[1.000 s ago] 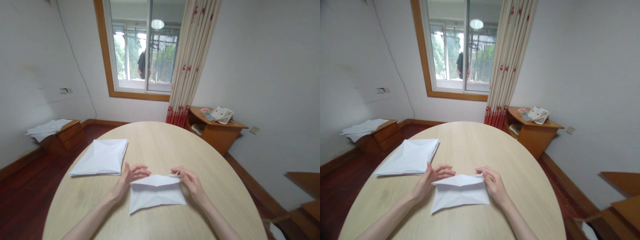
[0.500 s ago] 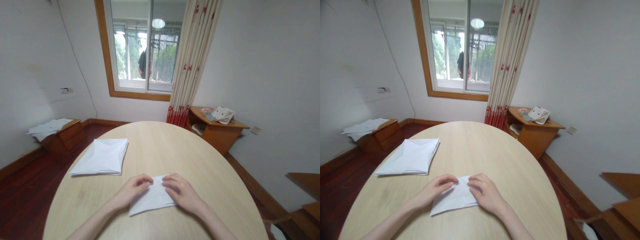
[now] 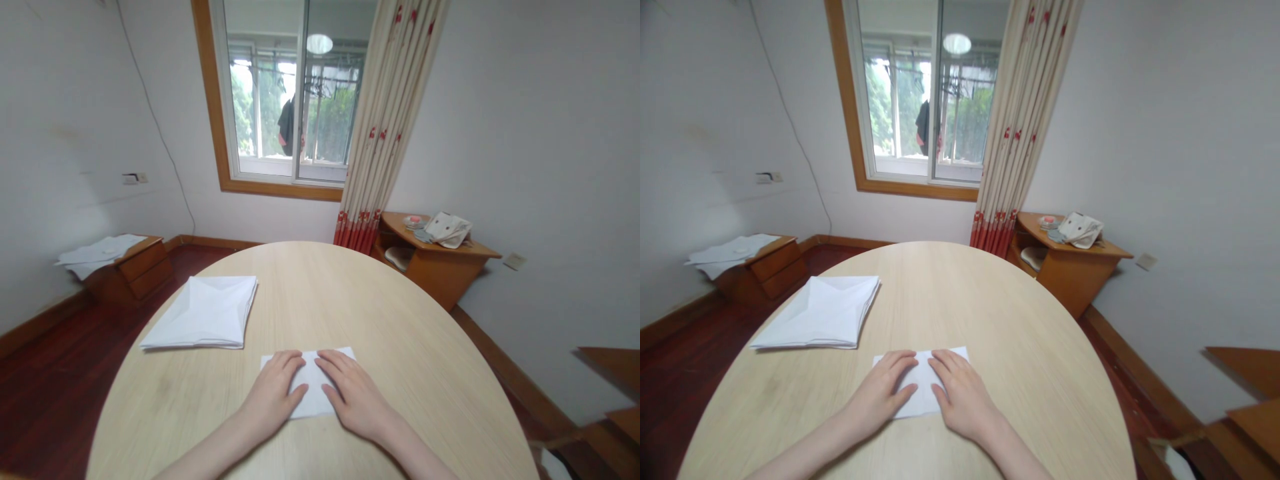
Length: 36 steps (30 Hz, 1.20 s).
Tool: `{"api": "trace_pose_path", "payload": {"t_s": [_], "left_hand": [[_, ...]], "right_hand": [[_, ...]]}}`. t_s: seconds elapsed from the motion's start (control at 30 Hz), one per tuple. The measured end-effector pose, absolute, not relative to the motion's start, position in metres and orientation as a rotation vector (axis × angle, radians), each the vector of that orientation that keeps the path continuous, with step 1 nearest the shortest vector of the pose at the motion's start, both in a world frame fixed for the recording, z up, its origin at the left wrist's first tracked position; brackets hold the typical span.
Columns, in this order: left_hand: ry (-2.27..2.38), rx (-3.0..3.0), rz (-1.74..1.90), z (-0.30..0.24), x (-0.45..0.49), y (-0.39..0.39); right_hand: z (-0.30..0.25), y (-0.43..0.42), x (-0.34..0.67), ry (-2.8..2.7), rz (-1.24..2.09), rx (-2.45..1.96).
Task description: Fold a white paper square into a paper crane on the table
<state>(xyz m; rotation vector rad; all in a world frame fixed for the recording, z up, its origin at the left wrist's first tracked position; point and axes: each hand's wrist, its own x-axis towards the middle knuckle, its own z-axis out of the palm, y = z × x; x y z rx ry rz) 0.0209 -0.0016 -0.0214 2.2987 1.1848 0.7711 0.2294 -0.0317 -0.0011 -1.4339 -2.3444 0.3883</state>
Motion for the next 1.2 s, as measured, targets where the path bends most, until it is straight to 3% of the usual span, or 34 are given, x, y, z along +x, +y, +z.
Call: {"api": "trace_pose_path", "payload": {"t_s": [0.3, 0.57, 1.2], "left_hand": [[1.249, 2.688, 0.701, -0.05, 0.025, 0.0], [1.215, 2.758, 0.455, -0.035, 0.022, 0.001], [1.298, 2.706, 0.298, -0.025, 0.014, 0.004]], "right_hand": [[-0.016, -0.027, 0.222, -2.416, 0.351, -1.444], [-0.013, -0.026, 0.219, -2.449, 0.354, -1.52], [-0.001, -0.022, 0.231, -2.486, 0.466, -1.663]]}}
